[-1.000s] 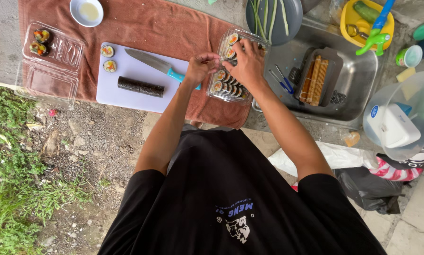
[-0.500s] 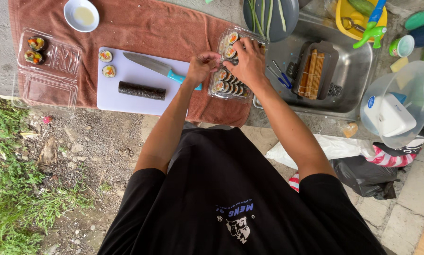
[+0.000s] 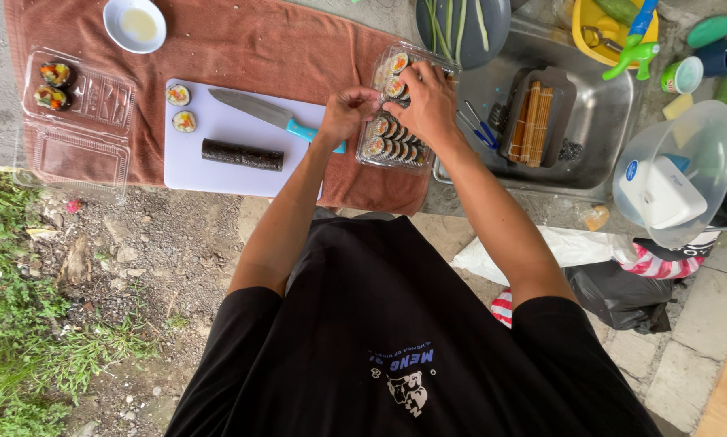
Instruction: The person prepares and packs sushi rolls by slicing a sushi roll into individual pieces on a cutting board using a knife and placing them into plastic containers.
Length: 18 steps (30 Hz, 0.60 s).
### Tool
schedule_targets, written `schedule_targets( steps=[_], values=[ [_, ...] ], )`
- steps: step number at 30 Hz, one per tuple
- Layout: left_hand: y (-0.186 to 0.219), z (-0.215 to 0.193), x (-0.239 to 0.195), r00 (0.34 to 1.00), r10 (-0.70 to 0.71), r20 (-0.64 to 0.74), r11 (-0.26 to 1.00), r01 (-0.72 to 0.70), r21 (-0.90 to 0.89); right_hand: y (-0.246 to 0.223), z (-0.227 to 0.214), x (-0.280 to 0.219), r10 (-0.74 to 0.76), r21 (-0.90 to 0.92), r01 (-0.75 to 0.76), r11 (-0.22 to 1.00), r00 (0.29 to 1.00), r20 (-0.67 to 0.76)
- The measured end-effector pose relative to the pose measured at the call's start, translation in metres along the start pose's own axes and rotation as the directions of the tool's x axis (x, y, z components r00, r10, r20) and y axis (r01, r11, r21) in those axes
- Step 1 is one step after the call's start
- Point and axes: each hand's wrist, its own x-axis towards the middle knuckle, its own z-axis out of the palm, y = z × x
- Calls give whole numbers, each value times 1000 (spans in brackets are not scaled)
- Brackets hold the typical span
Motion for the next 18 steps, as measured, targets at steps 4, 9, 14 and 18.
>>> schedule_targets(
  steps=[4,9,14,18],
  values=[
    [3,2,-3,1000,28,-2,998,-27,59,0,0,0,-2,-6,2,1000,1000,10],
    [4,4,-4,998,63,-5,995,-63,81,-1,-2,1,-9,-30,9,1000,1000,-11],
    [-1,3,-3,998,53,-19,996,-51,77,-1,-2,1,-12,-26,12,1000,1000,-13],
    [-6,1,-1,999,30,12,1000,-30,5,-1,-2,1,-24,-28,24,999,1000,-17]
  ],
)
